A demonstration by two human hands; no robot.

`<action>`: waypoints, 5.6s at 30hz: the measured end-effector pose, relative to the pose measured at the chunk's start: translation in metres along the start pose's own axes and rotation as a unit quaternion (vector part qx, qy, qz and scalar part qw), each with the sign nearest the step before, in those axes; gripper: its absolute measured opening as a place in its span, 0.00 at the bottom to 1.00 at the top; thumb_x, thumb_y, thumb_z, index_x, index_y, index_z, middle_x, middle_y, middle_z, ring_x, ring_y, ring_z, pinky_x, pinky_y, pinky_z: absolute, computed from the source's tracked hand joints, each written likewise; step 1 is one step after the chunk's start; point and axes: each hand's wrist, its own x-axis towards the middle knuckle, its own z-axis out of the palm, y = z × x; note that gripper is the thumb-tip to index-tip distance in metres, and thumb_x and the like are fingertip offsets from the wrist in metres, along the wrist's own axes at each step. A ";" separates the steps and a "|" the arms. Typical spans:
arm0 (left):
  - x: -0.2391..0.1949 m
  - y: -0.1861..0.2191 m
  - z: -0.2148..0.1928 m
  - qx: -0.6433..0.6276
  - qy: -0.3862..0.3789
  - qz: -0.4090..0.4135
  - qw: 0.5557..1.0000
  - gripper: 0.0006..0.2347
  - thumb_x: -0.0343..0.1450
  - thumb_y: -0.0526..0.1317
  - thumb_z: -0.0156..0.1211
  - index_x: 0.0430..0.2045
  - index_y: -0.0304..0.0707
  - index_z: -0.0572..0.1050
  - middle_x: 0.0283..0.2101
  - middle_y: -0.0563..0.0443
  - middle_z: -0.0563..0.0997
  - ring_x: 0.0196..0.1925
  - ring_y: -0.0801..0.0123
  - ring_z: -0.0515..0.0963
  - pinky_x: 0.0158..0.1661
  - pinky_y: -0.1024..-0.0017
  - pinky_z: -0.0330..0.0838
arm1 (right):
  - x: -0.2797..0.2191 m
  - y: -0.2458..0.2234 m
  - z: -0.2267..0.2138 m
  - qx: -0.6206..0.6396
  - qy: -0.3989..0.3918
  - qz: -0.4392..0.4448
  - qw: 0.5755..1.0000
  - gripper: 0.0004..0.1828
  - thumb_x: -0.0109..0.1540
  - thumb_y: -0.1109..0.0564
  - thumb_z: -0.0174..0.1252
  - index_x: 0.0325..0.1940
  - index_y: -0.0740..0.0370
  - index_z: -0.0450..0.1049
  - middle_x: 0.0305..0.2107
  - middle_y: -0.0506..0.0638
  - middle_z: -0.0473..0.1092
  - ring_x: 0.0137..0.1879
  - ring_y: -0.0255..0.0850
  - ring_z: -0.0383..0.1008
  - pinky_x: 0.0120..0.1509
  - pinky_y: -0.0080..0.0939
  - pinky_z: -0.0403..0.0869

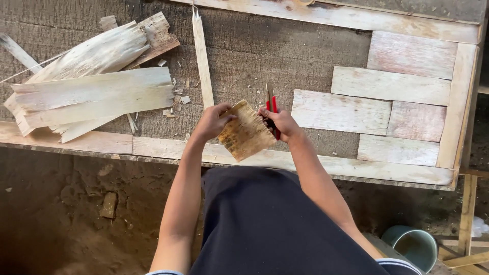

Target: Trimming thin wood strips with a utility knife and arranging them on a workbench.

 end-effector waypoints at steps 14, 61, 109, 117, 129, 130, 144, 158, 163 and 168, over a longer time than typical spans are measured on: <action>-0.017 -0.011 -0.013 0.009 -0.040 0.001 0.999 0.08 0.70 0.35 0.67 0.41 0.39 0.80 0.40 0.39 0.85 0.47 0.43 0.83 0.49 0.52 0.74 | -0.017 0.017 0.018 0.005 -0.028 -0.020 0.999 0.09 0.60 0.59 0.71 0.38 0.67 0.79 0.21 0.50 0.67 0.24 0.34 0.67 0.23 0.27 0.64; 0.009 -0.040 0.102 -0.088 -0.085 -0.161 0.979 0.24 0.79 0.36 0.54 0.69 0.27 0.56 0.59 0.23 0.72 0.63 0.36 0.73 0.56 0.45 0.73 | -0.068 0.124 -0.084 0.023 0.288 0.004 0.957 0.18 0.57 0.59 0.72 0.44 0.66 0.71 0.21 0.48 0.61 0.20 0.36 0.64 0.20 0.32 0.65; 0.432 0.008 0.326 0.056 0.007 -0.167 0.984 0.16 0.74 0.30 0.59 0.57 0.33 0.73 0.44 0.42 0.79 0.50 0.55 0.82 0.48 0.52 0.84 | 0.187 -0.090 -0.441 -0.280 0.326 0.005 0.903 0.17 0.55 0.50 0.61 0.48 0.48 0.82 0.41 0.43 0.80 0.50 0.45 0.80 0.58 0.50 0.75; 0.430 0.011 0.325 0.049 -0.006 -0.175 0.983 0.18 0.74 0.31 0.54 0.61 0.35 0.69 0.47 0.40 0.79 0.55 0.52 0.80 0.54 0.48 0.81 | 0.191 -0.081 -0.442 -0.281 0.327 -0.003 0.902 0.17 0.55 0.48 0.62 0.48 0.48 0.82 0.40 0.42 0.80 0.53 0.45 0.79 0.59 0.50 0.75; 0.434 -0.025 0.330 0.031 -0.005 -0.185 0.982 0.18 0.71 0.37 0.63 0.56 0.38 0.73 0.47 0.44 0.83 0.54 0.58 0.82 0.56 0.54 0.79 | 0.192 -0.076 -0.448 -0.225 0.338 0.007 0.914 0.17 0.56 0.46 0.68 0.47 0.48 0.82 0.36 0.42 0.80 0.40 0.40 0.81 0.47 0.45 0.77; 0.432 -0.024 0.327 0.030 -0.003 -0.185 0.982 0.18 0.71 0.37 0.63 0.56 0.38 0.73 0.47 0.44 0.83 0.54 0.58 0.82 0.56 0.54 0.79 | 0.189 -0.081 -0.443 -0.227 0.337 0.006 0.914 0.17 0.56 0.46 0.68 0.47 0.48 0.82 0.36 0.42 0.80 0.40 0.40 0.81 0.47 0.45 0.77; 0.238 0.000 0.234 -0.043 0.087 -0.158 0.983 0.15 0.73 0.33 0.62 0.54 0.29 0.74 0.49 0.31 0.75 0.54 0.43 0.79 0.54 0.44 0.78 | 0.102 -0.001 -0.316 -0.099 0.240 -0.039 0.965 0.14 0.56 0.55 0.71 0.45 0.57 0.81 0.32 0.52 0.80 0.35 0.42 0.79 0.42 0.42 0.76; 0.092 -0.065 0.151 -0.021 0.092 -0.267 0.959 0.14 0.75 0.31 0.60 0.56 0.32 0.73 0.44 0.42 0.77 0.53 0.52 0.80 0.50 0.51 0.80 | 0.063 0.093 -0.186 -0.212 0.149 0.058 0.964 0.20 0.54 0.54 0.65 0.50 0.55 0.82 0.35 0.49 0.81 0.33 0.39 0.82 0.33 0.33 0.77; 0.087 -0.084 0.145 0.004 0.063 -0.260 0.964 0.15 0.75 0.32 0.62 0.57 0.29 0.73 0.45 0.42 0.77 0.54 0.52 0.80 0.52 0.50 0.80 | 0.073 0.102 -0.181 -0.284 0.144 0.079 0.945 0.28 0.48 0.54 0.64 0.54 0.51 0.82 0.43 0.45 0.81 0.48 0.46 0.82 0.52 0.43 0.78; 0.085 -0.096 0.150 -0.004 0.054 -0.250 0.967 0.16 0.74 0.32 0.62 0.57 0.28 0.72 0.45 0.42 0.77 0.51 0.55 0.80 0.51 0.52 0.79 | 0.062 0.086 -0.166 -0.288 0.173 0.078 0.939 0.23 0.52 0.53 0.59 0.52 0.52 0.82 0.31 0.46 0.81 0.39 0.42 0.83 0.50 0.42 0.78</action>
